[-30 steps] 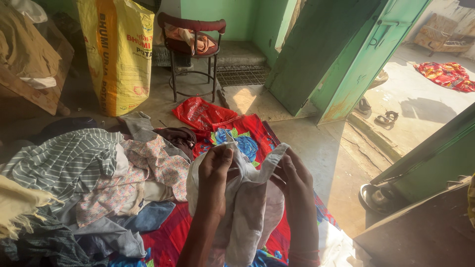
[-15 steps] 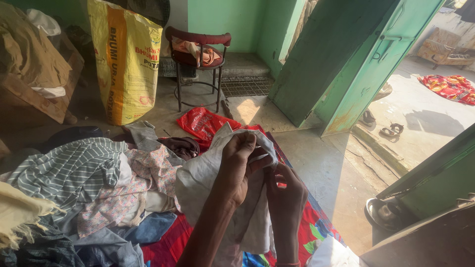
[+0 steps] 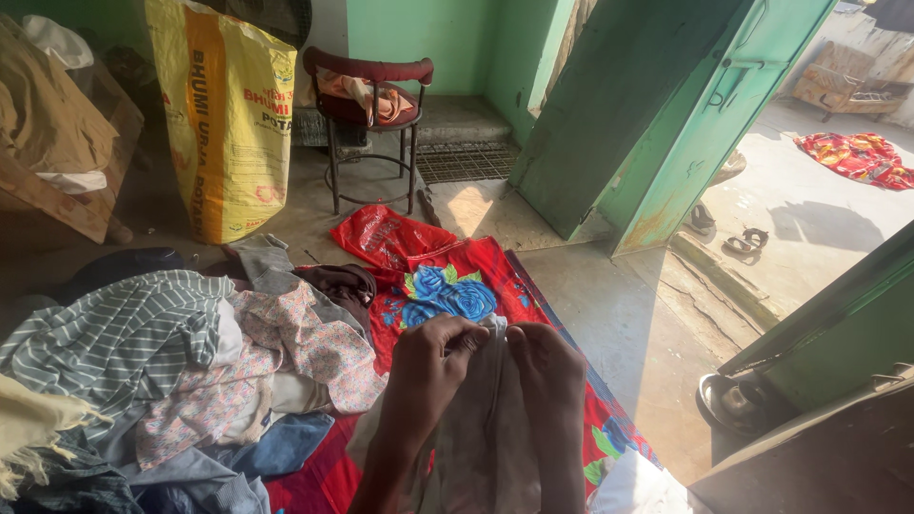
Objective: The person folds a light-colored shirt and a patterned shirt by hand on a red floral mat. They smooth each garment, fold sleeves and sides, and place the folded shirts into a neat pile.
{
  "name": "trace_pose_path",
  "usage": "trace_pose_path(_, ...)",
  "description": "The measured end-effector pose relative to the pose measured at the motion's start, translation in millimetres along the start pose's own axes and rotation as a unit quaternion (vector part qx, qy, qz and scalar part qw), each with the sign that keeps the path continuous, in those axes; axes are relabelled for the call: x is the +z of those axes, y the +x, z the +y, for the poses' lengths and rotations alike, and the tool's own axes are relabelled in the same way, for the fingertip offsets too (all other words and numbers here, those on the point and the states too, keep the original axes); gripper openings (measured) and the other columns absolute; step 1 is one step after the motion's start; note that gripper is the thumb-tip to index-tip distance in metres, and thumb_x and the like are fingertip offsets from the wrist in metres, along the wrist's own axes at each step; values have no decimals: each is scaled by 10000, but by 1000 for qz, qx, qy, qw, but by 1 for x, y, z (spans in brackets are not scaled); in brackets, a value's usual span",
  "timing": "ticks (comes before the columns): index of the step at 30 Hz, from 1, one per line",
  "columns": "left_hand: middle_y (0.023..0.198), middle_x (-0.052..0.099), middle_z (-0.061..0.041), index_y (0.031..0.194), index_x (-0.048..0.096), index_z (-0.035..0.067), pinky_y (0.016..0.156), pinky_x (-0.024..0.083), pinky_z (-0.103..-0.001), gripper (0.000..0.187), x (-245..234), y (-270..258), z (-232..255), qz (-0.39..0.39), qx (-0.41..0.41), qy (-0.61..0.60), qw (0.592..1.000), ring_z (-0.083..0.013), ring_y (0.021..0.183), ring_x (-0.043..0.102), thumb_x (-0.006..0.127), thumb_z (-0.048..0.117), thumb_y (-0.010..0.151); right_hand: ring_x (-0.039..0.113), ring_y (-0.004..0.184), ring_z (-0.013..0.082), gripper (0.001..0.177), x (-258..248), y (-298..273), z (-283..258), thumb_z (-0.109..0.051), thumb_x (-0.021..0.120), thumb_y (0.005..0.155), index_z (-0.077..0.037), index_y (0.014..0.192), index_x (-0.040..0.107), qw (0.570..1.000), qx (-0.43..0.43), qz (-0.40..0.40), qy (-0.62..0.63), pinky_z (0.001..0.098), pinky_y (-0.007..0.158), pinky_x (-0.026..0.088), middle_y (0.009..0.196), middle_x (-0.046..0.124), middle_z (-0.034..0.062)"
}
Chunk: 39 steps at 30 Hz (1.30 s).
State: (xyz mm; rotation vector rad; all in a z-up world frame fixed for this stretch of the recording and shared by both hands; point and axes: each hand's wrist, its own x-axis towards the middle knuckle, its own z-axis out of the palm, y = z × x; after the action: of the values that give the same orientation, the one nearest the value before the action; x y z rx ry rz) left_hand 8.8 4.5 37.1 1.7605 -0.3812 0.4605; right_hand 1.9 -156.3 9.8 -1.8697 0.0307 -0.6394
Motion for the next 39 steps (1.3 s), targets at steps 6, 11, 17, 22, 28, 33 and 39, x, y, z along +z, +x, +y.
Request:
trace_pose_path(6, 870, 728, -147, 975, 744, 4, 671, 548, -380, 125, -1, -13, 4, -3, 80, 43, 996, -299, 774, 729, 715, 104, 906, 704, 818, 126, 307, -12, -5, -1, -296, 730, 902, -11, 1010, 765, 999, -1, -38, -25, 306, 756, 563, 856, 773, 59)
trace_pose_path(11, 850, 734, -144, 957, 760, 26, 658, 557, -378, 136, -6, -13, 13, -3, 66, 76, 995, -295, 772, 733, 707, 142, 908, 612, 866, 118, 309, -24, -18, -9, -275, 689, 964, 27, 1001, 746, 994, 30, -44, 93, 295, 812, 482, 879, 709, 57)
trace_pose_path(17, 845, 771, -107, 980, 771, 49, 705, 586, -341, 191, 0, -14, 16, -73, -94, -5, 993, -222, 776, 775, 756, 224, 903, 648, 881, 107, 315, -28, -17, -9, -294, 687, 933, 3, 1024, 739, 993, 53, -69, 78, 295, 832, 496, 916, 747, 55)
trace_pose_path(22, 876, 771, -100, 943, 780, 41, 707, 578, -342, 137, 12, -16, 8, -11, -18, -1, 1000, -219, 778, 772, 717, 157, 906, 658, 882, 100, 294, -20, -21, -9, -277, 677, 942, 8, 1000, 722, 994, 45, -64, 83, 284, 828, 505, 912, 750, 59)
trace_pose_path(28, 861, 731, -97, 930, 755, 31, 673, 555, -355, 119, 23, -19, 9, 16, 11, 31, 999, -231, 765, 734, 698, 136, 925, 522, 719, 67, 269, -11, -23, -6, -282, 652, 979, -20, 984, 713, 987, 114, -4, 117, 276, 633, 425, 785, 628, 2)
trace_pose_path(33, 873, 730, -105, 947, 746, 9, 679, 561, -344, 147, 27, -18, 8, 15, -9, 1, 1000, -217, 754, 737, 679, 140, 952, 524, 732, 56, 315, -25, -10, 8, -306, 621, 1027, -2, 973, 687, 960, 114, -144, 212, 264, 628, 415, 796, 609, -18)
trace_pose_path(39, 906, 760, -137, 987, 736, -48, 755, 575, -326, 210, 45, -26, 14, -37, 44, -169, 984, -197, 836, 751, 714, 155, 940, 611, 834, 68, 249, -4, -11, 30, -259, 660, 907, -33, 1012, 656, 953, 40, -156, 257, 280, 724, 494, 904, 660, -21)
